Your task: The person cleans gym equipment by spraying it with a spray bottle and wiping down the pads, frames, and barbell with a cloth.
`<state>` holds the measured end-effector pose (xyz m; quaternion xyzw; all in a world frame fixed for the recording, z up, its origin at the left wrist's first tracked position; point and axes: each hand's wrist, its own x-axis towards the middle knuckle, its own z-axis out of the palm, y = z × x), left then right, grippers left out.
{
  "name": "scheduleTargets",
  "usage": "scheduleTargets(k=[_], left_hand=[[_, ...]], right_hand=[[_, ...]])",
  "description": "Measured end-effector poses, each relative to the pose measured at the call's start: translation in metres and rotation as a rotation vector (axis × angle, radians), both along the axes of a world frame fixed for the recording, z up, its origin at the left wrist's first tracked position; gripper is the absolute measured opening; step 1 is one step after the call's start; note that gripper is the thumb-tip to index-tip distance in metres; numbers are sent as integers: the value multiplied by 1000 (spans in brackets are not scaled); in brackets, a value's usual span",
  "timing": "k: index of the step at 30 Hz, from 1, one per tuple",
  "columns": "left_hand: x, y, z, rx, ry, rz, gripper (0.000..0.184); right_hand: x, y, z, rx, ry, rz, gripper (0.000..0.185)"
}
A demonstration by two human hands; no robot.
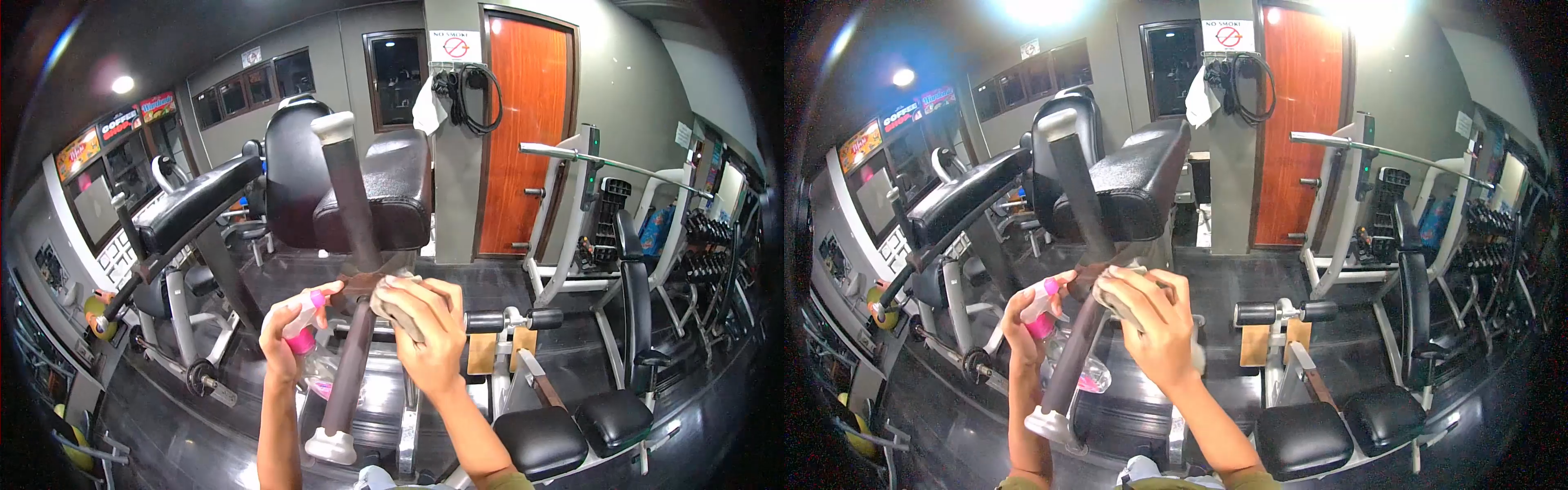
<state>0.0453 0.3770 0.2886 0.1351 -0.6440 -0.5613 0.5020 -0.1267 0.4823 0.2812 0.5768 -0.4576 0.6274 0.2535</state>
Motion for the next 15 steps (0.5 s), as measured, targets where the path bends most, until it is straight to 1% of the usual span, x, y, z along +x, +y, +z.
scheduleTargets(k=[2,3,4,6,8,10,12,13,14,15], left_hand=[[-3,2,1,8,48,-26,55],[-7,5,3,30,79,-11,59],[-6,4,3,34,84,-12,59],[-7,2,0,63,109,-41,59],[-6,-4,-6,77,111,-69,59],[-6,-7,-6,87,113,-100,59],[-8,-8,-5,16,140,-133,61],[-9,-9,-5,16,147,-144,61],[-9,-9,-5,-3,155,-177,62],[-8,-11,-5,-28,165,-209,62]], right_hand=[[3,4,-2,60,54,-27,52],[5,7,-5,76,67,-55,52],[8,11,-10,93,79,-84,51],[5,6,-26,59,82,-99,50],[7,5,-36,-19,28,-98,48],[13,9,-43,-15,12,-116,46],[18,11,-54,148,-46,-24,46],[17,6,-65,184,-72,7,46],[15,7,-71,182,-70,-5,46],[9,10,-72,125,-97,-7,45]])
